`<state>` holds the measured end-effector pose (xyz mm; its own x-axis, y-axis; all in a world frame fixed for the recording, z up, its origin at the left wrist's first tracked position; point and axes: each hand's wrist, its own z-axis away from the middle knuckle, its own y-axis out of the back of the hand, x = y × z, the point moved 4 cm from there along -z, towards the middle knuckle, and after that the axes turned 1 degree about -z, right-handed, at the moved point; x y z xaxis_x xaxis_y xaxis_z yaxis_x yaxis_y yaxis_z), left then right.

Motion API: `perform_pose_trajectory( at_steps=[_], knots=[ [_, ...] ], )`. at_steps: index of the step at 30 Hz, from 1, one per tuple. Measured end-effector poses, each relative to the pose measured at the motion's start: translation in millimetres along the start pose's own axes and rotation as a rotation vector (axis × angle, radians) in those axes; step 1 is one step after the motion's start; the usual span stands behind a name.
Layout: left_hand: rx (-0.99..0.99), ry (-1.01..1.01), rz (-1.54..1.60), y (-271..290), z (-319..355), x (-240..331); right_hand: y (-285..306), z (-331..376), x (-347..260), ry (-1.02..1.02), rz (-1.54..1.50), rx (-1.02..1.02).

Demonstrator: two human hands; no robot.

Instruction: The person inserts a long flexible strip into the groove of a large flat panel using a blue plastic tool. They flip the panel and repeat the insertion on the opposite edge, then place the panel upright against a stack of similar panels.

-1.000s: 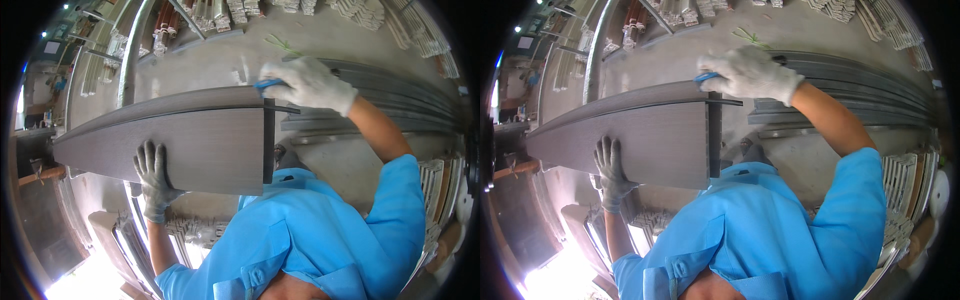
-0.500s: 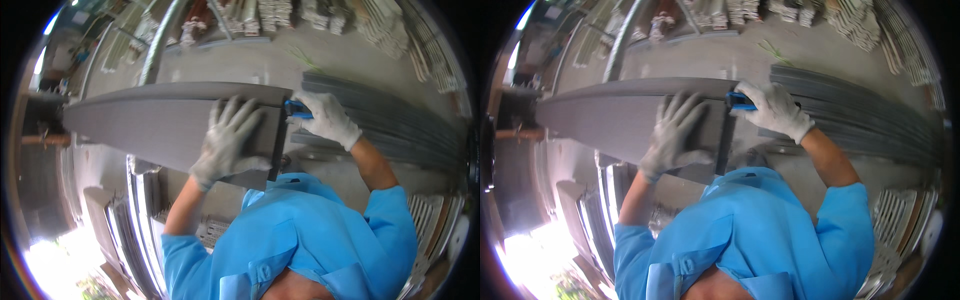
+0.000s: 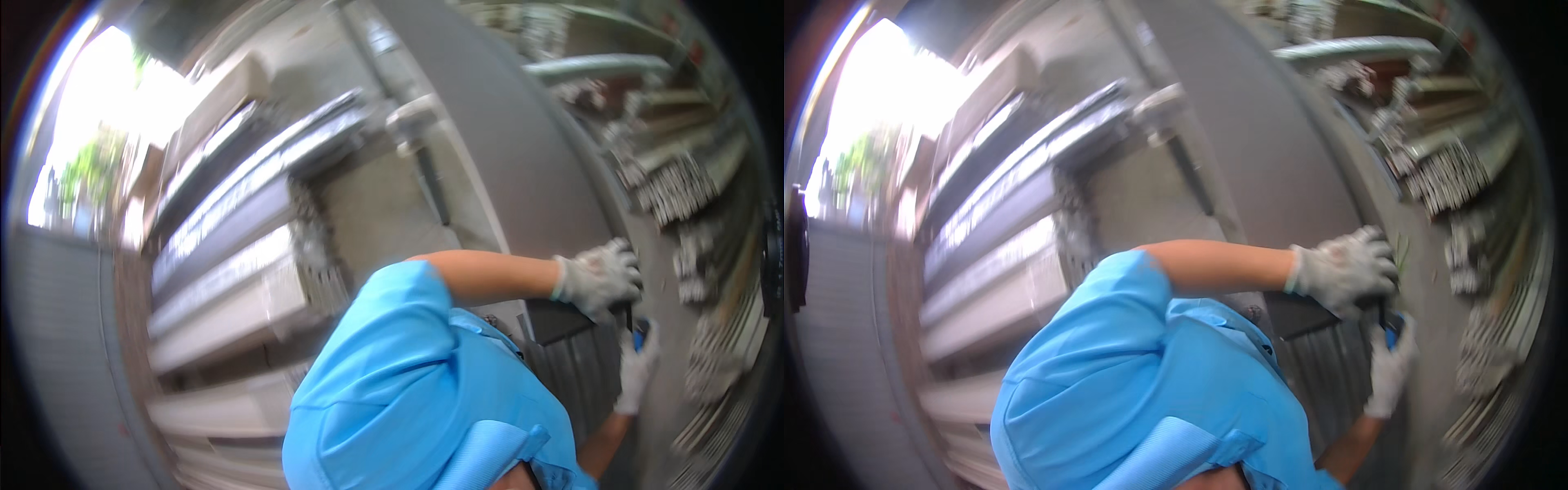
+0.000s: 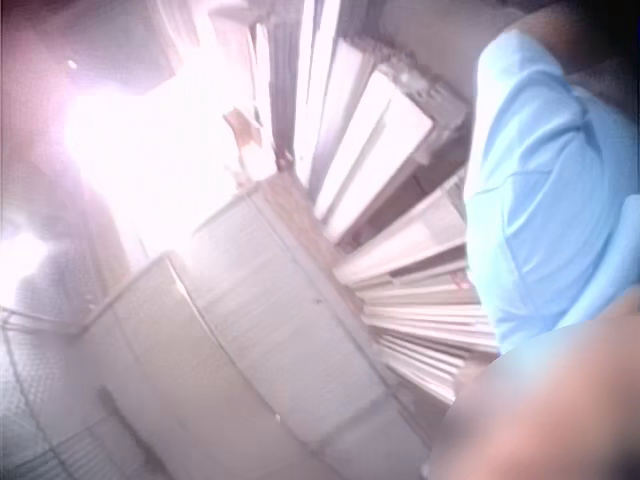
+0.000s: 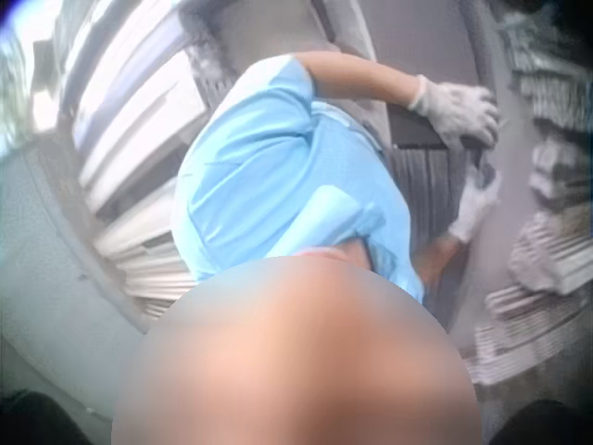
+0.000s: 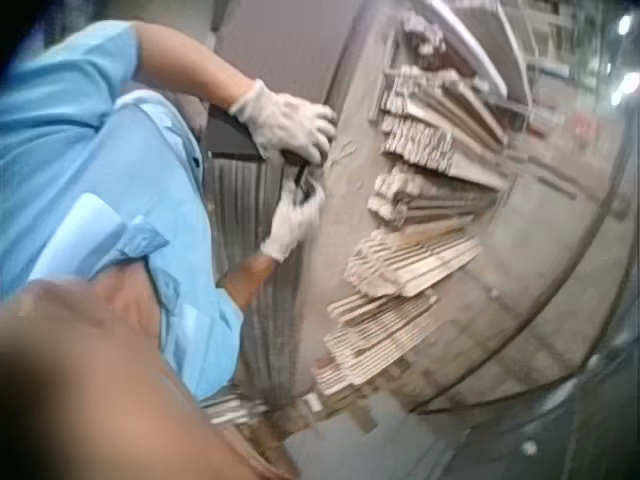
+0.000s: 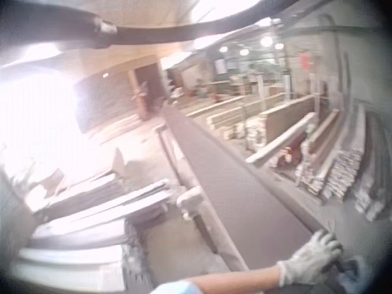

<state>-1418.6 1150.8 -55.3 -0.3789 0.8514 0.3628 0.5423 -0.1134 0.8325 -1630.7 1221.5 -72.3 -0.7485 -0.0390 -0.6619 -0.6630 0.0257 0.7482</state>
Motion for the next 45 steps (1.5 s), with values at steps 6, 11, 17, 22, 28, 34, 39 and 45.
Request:
perform_pose_trajectory(
  at_steps=[6,11,17,22,28,34,39,45],
  knots=[
    [0.12,0.217,0.672,38.3,22.3,4.8,87.2,-22.1,-78.9,0.259,0.259,0.38],
    [0.214,0.198,1.397,97.8,115.6,-9.7,-8.9,-32.6,-264.4,1.158,0.119,0.332],
    [0.759,0.237,2.248,174.4,271.8,-65.7,-203.3,-24.5,-417.1,1.571,0.166,-0.136],
    [1.411,0.819,1.699,174.2,451.2,-117.5,-313.1,-34.0,-454.4,1.434,0.276,-0.446],
    [2.337,1.53,0.989,38.2,723.7,-112.7,-390.1,-66.8,-461.3,1.255,0.201,-0.605],
    [2.532,2.36,0.343,-116.3,904.0,-30.6,-463.7,-77.6,-480.6,1.27,0.262,-0.789],
    [2.09,3.052,0.225,-163.5,990.6,2.7,-524.3,-76.2,-508.2,1.183,0.467,-0.887],
    [2.267,2.744,0.685,-176.2,1025.3,17.6,-575.2,-119.2,-522.3,1.085,0.614,-0.797]
  ],
)
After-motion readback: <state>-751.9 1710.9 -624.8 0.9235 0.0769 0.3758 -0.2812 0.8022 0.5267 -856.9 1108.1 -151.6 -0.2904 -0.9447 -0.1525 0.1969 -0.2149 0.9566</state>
